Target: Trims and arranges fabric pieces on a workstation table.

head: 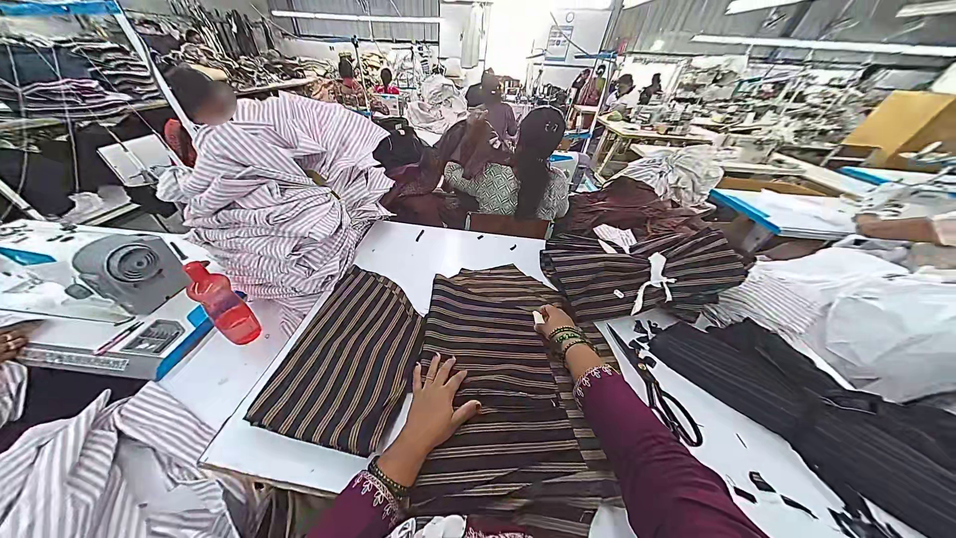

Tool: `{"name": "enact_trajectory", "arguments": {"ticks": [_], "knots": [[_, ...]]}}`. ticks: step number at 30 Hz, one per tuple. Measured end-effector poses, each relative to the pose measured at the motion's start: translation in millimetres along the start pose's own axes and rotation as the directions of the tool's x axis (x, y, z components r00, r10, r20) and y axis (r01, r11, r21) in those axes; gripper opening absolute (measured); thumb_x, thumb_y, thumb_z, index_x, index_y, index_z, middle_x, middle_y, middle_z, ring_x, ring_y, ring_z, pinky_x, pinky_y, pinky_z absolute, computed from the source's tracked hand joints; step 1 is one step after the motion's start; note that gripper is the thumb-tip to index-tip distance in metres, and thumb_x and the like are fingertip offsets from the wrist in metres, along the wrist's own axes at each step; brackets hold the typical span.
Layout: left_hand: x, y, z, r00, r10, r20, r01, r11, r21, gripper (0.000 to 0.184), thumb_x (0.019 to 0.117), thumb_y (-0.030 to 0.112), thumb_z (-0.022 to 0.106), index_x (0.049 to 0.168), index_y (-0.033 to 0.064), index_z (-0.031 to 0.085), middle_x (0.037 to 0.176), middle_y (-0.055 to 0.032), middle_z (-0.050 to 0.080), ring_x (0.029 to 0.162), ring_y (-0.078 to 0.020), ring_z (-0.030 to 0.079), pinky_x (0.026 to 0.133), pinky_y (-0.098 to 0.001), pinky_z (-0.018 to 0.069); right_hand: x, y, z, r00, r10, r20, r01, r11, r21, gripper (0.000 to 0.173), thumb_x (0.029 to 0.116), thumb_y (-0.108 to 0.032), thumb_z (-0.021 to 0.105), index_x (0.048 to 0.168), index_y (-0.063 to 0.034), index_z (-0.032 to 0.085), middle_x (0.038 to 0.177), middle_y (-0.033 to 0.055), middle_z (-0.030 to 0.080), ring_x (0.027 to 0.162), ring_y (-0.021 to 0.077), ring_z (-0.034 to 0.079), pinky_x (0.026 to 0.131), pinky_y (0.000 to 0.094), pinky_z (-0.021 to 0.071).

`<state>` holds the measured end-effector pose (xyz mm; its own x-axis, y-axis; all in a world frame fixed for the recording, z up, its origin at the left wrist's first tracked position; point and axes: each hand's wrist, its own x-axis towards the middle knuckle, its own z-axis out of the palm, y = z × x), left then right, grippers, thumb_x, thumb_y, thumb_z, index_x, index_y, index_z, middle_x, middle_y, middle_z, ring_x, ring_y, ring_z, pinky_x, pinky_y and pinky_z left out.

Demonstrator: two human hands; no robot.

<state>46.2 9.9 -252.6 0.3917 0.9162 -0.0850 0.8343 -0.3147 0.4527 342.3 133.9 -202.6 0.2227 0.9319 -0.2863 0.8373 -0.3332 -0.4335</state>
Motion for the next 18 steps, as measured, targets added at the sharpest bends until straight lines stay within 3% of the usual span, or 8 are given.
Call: {"name": "enact_trajectory", "arguments": {"ticks": [2,4,7,9,12,15,18], "knots": [[-2,-5,5,0.995,0.024,-0.101,-0.033,0.996,-0.085,0.063,0.0975,0.060,0.054,0.143,0.0168,0.061,0.166,-0.0099,0.034,0.158,-0.0363,0.012,0.123,-0.0655,0.0003,-5,-3,2,0.999,0.049,0.007,-0.049,0.998,0.029,0.050,0.0978,-0.014,0.067,0.143,0.0006,0.053,0.145,0.0257,0.054,0.139,0.0372,0.050,0.116,0.0528,0.0374],[-1,-10,10,0.960,0.033,-0.277,-0.100,0.968,-0.230,0.055,0.0962,0.050,0.060,0.133,0.0099,0.068,0.163,-0.0180,0.037,0.156,-0.0447,0.016,0.123,-0.0653,0.0078,-11,-9,0,0.995,0.099,0.020,-0.100,0.993,0.059,0.044,0.0970,-0.012,0.067,0.137,0.0030,0.057,0.141,0.0265,0.057,0.136,0.0372,0.052,0.113,0.0539,0.0396],[0,-15,7,0.912,-0.082,-0.402,-0.148,0.849,-0.508,0.047,0.0966,0.030,0.061,0.131,-0.0018,0.064,0.162,-0.0304,0.028,0.154,-0.0498,0.017,0.124,-0.0564,0.0196,-12,-12,1,0.993,0.115,0.000,-0.114,0.991,0.068,0.043,0.1010,-0.020,0.064,0.136,0.0043,0.057,0.142,0.0272,0.056,0.137,0.0376,0.051,0.114,0.0537,0.0383],[2,-20,-1,0.912,-0.170,-0.373,-0.127,0.749,-0.651,0.048,0.0978,0.024,0.060,0.137,-0.0044,0.057,0.162,-0.0309,0.026,0.152,-0.0425,0.025,0.122,-0.0495,0.0279,-7,-8,9,0.991,0.117,-0.070,-0.111,0.990,0.082,0.055,0.0983,-0.024,0.069,0.143,0.0035,0.052,0.145,0.0297,0.052,0.138,0.0416,0.049,0.115,0.0559,0.0376],[4,-31,-9,0.922,-0.249,-0.296,-0.085,0.617,-0.783,0.055,0.0978,0.016,0.060,0.146,-0.0050,0.045,0.158,-0.0263,0.038,0.144,-0.0315,0.042,0.117,-0.0418,0.0373,-3,-9,13,0.984,0.162,-0.078,-0.156,0.985,0.080,0.058,0.0951,-0.025,0.073,0.142,0.0031,0.053,0.146,0.0290,0.052,0.139,0.0404,0.048,0.115,0.0554,0.0369],[4,-33,-15,0.901,-0.355,-0.248,-0.052,0.480,-0.876,0.057,0.0975,0.006,0.061,0.148,-0.0051,0.038,0.131,-0.0231,0.059,0.110,-0.0244,0.064,0.092,-0.0364,0.0532,-4,-13,10,0.979,0.186,-0.081,-0.177,0.978,0.108,0.046,0.0963,-0.020,0.071,0.133,0.0057,0.060,0.140,0.0284,0.057,0.136,0.0396,0.052,0.114,0.0557,0.0384],[5,-37,-21,0.923,-0.347,-0.166,0.013,0.459,-0.888,0.053,0.0993,0.006,0.060,0.148,-0.0032,0.041,0.110,-0.0178,0.065,0.092,-0.0200,0.064,0.086,-0.0358,0.0524,-8,-8,12,0.972,0.180,-0.151,-0.126,0.942,0.310,0.042,0.1017,-0.021,0.065,0.133,0.0063,0.061,0.139,0.0286,0.058,0.135,0.0400,0.052,0.115,0.0550,0.0366]]}}
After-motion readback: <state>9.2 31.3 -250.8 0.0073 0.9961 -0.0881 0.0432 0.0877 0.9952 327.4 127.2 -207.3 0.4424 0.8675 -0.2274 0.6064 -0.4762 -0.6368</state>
